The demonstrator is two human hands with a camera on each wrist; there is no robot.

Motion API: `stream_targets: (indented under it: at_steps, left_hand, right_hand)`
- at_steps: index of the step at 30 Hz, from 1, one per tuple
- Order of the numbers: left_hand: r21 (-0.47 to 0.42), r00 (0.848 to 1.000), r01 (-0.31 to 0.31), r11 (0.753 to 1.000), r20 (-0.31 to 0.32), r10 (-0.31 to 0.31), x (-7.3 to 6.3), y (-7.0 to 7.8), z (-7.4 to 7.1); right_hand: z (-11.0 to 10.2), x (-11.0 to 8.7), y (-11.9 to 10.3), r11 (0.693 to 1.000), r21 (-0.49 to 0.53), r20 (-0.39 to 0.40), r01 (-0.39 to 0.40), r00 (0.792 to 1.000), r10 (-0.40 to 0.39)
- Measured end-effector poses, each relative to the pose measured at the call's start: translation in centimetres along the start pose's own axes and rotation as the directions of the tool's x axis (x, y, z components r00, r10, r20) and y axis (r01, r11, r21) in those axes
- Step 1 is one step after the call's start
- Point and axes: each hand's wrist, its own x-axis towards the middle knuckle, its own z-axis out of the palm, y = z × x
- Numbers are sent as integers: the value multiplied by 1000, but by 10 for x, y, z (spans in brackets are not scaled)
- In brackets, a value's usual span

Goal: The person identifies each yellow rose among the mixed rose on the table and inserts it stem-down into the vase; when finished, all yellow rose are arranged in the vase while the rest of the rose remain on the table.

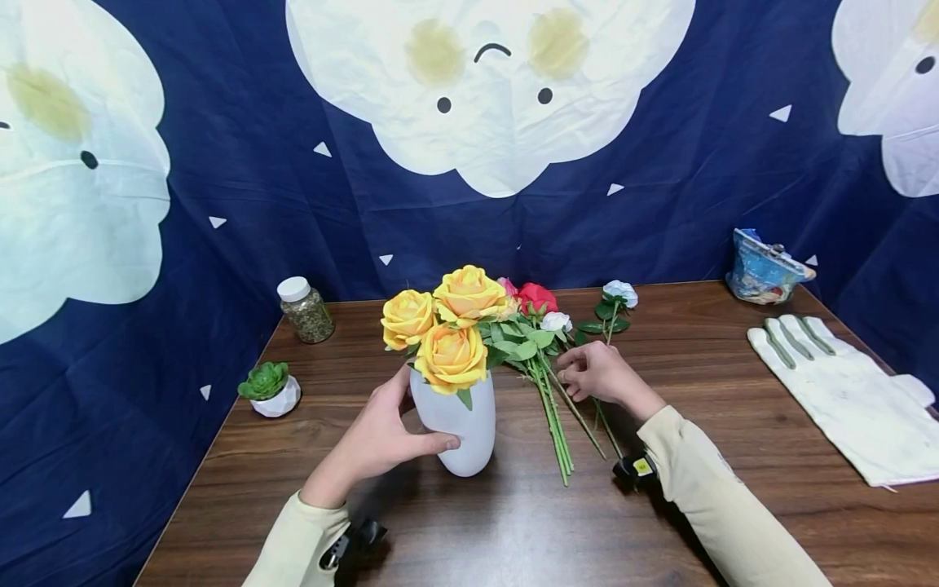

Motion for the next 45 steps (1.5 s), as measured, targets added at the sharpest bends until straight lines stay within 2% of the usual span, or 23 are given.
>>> stream_targets:
  at_steps: [7, 22, 28, 34, 40, 45]
  left_hand:
    - [0, 1000, 21, 1000, 2, -21, 0, 1, 0]
    - [-18, 1000, 14, 1000, 10, -14, -1, 1, 0]
    - [-21, 1000, 25, 999, 7, -25, -1, 3, 0]
    - [-15, 999, 47, 999, 7, -47, -1, 4, -1]
    - [-10, 1000, 21, 1000, 8, -20, -1, 3, -1]
    - [5, 1000, 22, 1000, -4, -22, -2, 6, 0]
  right_hand:
    - [5, 0, 2, 999, -48, 24, 6, 1000, -5]
    - [14, 1, 4, 998, -63, 36, -25, 999, 28]
    - [13, 0, 2, 998, -55, 29, -16, 999, 18]
    - [10, -1, -1, 999, -20, 26, -44, 999, 44]
    - [9, -2, -2, 997, 5, 10, -72, 997, 72]
    - [8, -2, -3, 998, 17, 5, -67, 998, 67]
